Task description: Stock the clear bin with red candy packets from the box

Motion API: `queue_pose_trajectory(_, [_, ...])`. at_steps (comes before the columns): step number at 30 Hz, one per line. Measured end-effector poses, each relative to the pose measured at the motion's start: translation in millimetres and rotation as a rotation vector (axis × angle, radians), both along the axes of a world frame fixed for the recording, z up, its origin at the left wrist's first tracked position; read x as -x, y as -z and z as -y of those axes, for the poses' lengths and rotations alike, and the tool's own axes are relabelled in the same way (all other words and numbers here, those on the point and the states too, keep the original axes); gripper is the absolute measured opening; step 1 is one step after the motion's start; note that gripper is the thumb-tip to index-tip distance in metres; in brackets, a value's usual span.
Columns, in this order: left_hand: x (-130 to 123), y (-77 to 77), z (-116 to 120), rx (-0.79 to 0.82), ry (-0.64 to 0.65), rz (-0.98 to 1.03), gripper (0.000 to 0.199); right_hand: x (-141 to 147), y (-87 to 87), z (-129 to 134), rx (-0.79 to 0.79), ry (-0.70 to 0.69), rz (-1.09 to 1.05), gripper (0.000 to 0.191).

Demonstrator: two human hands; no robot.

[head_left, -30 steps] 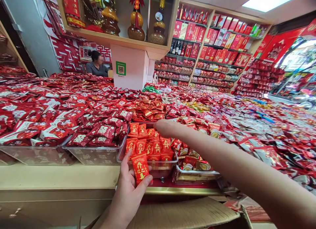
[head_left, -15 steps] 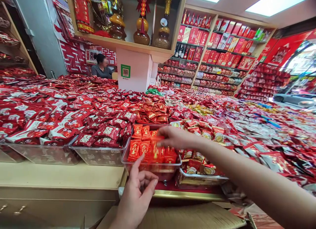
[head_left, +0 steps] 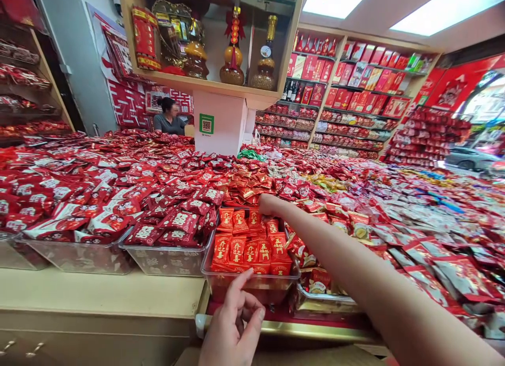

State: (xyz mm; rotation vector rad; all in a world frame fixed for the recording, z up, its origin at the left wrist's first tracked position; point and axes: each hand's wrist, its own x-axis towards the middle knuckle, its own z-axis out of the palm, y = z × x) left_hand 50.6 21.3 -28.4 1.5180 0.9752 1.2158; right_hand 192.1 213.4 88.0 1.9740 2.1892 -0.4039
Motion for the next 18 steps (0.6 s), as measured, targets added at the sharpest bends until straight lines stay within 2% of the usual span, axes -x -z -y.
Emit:
queue_pose_trajectory(6, [0, 4.1, -1, -0.042, 0.004, 0.002, 0.042, 0, -10.6, 4, 0.149, -0.011, 0.138, 0.018])
queue_pose_trajectory(11, [-1, 10.1, -3, -0.061, 0.025, -0.021, 0.04, 16, -9.2, 18, 0.25, -0.049, 0.151, 0.018])
queue_pose_trajectory(15, [0, 17.5, -6, -0.086, 0.012, -0.046, 0.04, 28, -7.8, 22, 0.251, -0.062, 0.162, 0.017])
queue_pose_trajectory(18, [0, 17.7, -7, -0.102, 0.021, -0.068, 0.038, 31, -13.6, 23, 0.189, -0.075, 0.141, 0.017])
